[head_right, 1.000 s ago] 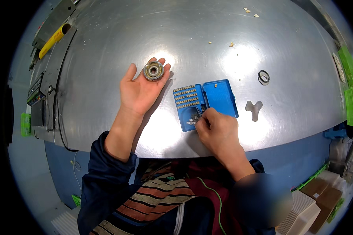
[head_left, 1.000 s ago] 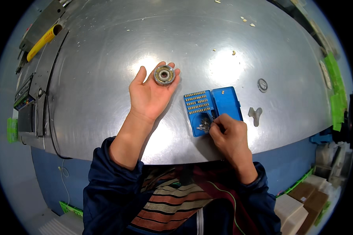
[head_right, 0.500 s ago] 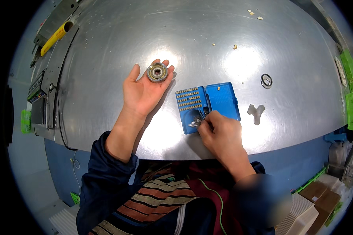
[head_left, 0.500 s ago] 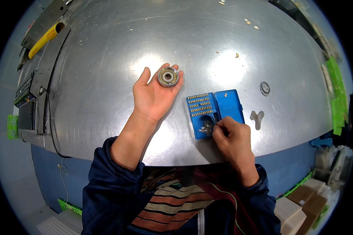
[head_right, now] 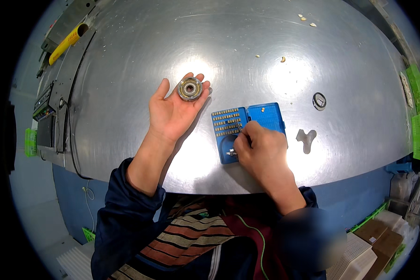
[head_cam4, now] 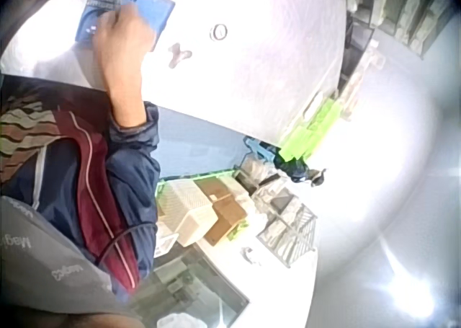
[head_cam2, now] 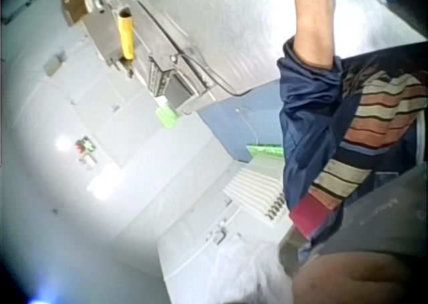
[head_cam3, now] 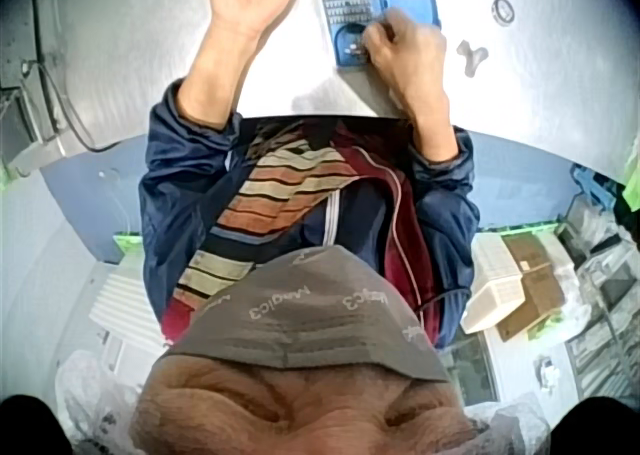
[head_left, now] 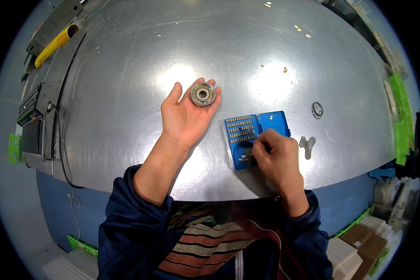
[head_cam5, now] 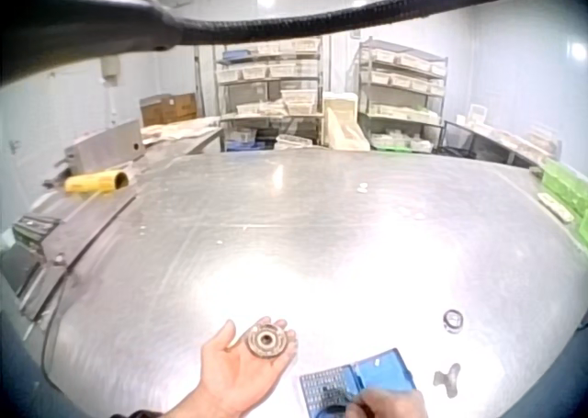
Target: The person holds a cylindrical metal component in their left hand and uses tweezers to pick up small metal pieces from a blue tray. They carefully place these pieces into the component, repeating the process multiple times. The person then uses their fingers to adjust the inserted parts within the component.
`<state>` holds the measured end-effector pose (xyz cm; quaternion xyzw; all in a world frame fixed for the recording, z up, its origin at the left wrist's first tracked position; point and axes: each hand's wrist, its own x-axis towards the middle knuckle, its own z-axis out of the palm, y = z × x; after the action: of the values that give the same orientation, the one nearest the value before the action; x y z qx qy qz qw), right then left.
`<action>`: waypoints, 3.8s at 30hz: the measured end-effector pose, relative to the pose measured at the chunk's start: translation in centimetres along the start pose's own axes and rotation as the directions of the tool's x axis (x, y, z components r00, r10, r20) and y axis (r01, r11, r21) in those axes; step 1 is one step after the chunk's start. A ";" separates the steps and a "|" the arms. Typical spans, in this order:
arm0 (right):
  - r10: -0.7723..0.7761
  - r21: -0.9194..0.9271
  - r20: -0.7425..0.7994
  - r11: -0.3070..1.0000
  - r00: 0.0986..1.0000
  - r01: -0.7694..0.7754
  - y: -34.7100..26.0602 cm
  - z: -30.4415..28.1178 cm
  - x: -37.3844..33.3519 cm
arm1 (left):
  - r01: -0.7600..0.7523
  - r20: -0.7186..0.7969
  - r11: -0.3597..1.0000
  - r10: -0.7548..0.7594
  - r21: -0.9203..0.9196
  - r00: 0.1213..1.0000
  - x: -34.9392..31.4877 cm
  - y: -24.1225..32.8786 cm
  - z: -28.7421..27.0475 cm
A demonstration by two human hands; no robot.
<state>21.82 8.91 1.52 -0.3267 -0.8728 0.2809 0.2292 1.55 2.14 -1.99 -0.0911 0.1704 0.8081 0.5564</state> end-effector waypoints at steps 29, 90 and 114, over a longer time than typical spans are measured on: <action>0.043 0.100 0.065 0.994 0.997 -0.050 -0.2 0.5 0.1 | -0.010 0.000 1.000 0.010 0.018 1.000 0.1 -0.1 0.0; 0.181 0.095 0.057 0.978 0.982 -0.186 0.6 -0.5 -0.5 | -0.015 -0.016 0.999 0.016 0.050 1.000 0.1 -0.2 0.2; 0.159 0.118 0.061 0.979 0.985 -0.165 0.3 0.2 -0.5 | -0.014 -0.016 0.998 0.015 0.065 1.000 0.2 -0.2 0.2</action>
<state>22.21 8.66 1.05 -0.3748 -0.8299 0.3601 0.2030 1.70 2.40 -1.94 -0.0785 0.2017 0.8053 0.5519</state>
